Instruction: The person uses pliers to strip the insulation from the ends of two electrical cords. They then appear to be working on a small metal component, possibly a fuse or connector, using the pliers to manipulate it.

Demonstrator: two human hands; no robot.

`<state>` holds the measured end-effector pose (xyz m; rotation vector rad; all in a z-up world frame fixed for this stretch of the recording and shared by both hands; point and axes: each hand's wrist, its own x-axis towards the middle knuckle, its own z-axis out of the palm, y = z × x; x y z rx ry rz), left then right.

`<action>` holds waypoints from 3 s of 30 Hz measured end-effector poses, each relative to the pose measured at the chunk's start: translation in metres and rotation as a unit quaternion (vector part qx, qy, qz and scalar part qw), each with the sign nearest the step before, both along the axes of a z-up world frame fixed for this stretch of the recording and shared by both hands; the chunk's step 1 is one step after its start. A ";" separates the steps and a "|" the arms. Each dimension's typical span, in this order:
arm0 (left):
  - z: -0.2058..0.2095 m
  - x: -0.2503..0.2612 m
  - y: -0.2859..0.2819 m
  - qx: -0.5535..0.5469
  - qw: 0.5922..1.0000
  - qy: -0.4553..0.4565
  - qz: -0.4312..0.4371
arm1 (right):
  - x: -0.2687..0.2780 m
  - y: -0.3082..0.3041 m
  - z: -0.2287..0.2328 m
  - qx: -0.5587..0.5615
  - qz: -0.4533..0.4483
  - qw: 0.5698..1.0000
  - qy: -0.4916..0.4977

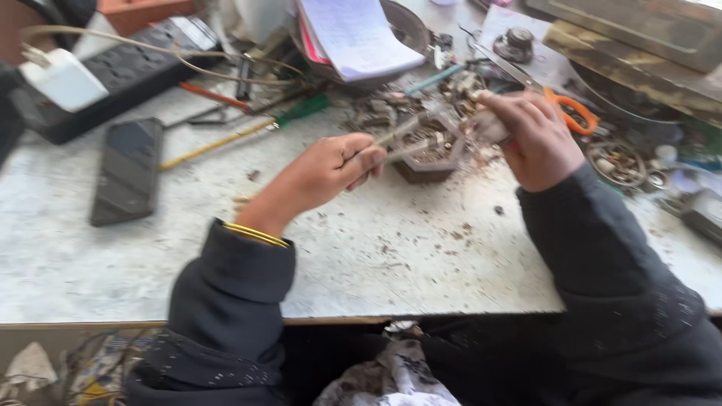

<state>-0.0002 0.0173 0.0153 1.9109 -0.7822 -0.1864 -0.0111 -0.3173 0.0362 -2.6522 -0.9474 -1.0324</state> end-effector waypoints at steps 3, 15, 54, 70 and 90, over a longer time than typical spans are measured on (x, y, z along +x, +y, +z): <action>0.005 -0.004 -0.001 -0.004 0.986 -0.088 0.139 | 0.006 -0.018 -0.008 0.083 -0.053 0.971 0.219; -0.017 0.001 -0.023 0.122 0.918 -0.321 0.200 | 0.012 -0.015 -0.024 0.078 0.035 0.981 0.173; -0.023 -0.012 -0.044 0.161 0.907 -0.333 0.204 | -0.010 0.032 -0.032 0.131 0.073 0.989 -0.015; -0.023 0.002 -0.034 0.149 0.911 -0.306 0.232 | -0.012 0.001 -0.010 0.179 -0.042 0.970 0.157; -0.014 0.000 -0.021 0.096 0.905 -0.328 0.255 | 0.017 -0.033 -0.024 0.255 -0.056 0.930 0.258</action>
